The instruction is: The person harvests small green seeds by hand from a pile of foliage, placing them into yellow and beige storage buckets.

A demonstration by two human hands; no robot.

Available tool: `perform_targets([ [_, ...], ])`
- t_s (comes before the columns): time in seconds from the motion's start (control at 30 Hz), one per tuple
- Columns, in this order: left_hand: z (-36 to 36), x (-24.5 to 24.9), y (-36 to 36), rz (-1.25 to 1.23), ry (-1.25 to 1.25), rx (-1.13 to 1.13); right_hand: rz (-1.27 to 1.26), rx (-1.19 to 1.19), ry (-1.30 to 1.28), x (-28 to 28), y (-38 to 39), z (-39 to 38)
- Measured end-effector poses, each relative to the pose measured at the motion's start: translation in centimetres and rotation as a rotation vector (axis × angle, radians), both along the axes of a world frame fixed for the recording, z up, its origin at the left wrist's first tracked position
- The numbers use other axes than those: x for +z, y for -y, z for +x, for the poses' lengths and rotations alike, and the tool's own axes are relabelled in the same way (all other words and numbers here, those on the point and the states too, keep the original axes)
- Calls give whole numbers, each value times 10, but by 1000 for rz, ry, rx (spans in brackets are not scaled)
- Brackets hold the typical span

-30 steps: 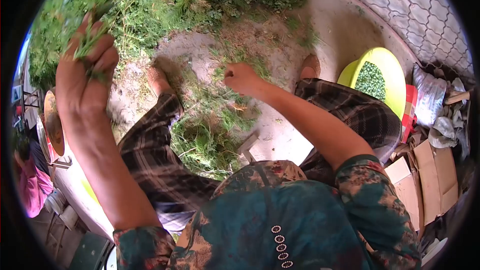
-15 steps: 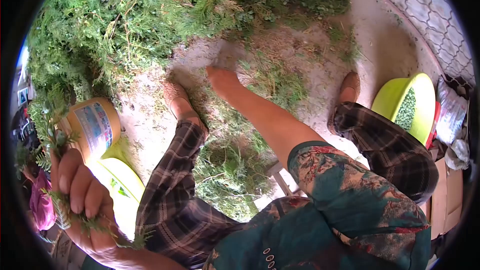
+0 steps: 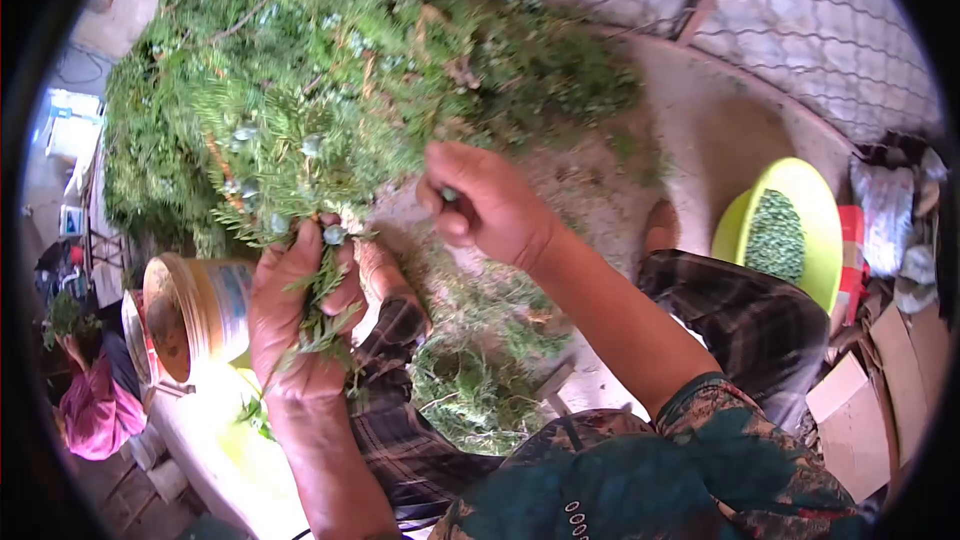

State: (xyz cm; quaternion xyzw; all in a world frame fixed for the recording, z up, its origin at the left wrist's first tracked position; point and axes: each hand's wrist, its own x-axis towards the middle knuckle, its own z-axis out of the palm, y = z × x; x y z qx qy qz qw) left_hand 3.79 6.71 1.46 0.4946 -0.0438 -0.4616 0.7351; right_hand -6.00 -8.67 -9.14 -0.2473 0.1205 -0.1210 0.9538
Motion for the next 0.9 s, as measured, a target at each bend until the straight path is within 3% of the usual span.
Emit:
perform_targets([
  [0.07,-17,6,14,-21,-9,-26,-234,34,21,38,-6,-22],
  [0.17,-40,11,34,41,131,-15,-363,-5,-9,77,-15,-51],
  [0.23,-49,6,45,66,294,-53,-671,-92,-57,96,-8,-71],
  [0.3,-71,15,57,166,493,-29,-1227,-292,-191,94,6,-78],
  [0.37,-85,5,69,151,572,17,-1455,-303,-237,92,17,-90],
  [0.53,-90,-13,81,68,666,-60,-1276,-358,-328,91,15,-107],
  [0.6,-87,-15,82,75,689,-89,-1066,-384,-293,87,13,-103],
  [0.67,-79,-16,82,92,591,-127,-1040,-375,-291,82,17,-100],
  [0.73,-84,-10,85,95,491,-68,-1358,-382,-153,78,22,-97],
  [0.8,-68,-10,77,75,58,-182,-1382,-397,-76,82,15,-101],
  [0.87,-65,-19,79,99,83,-155,-910,-256,-15,95,12,-109],
  [0.9,-63,-21,79,110,222,-295,-863,-240,62,93,16,-110],
])
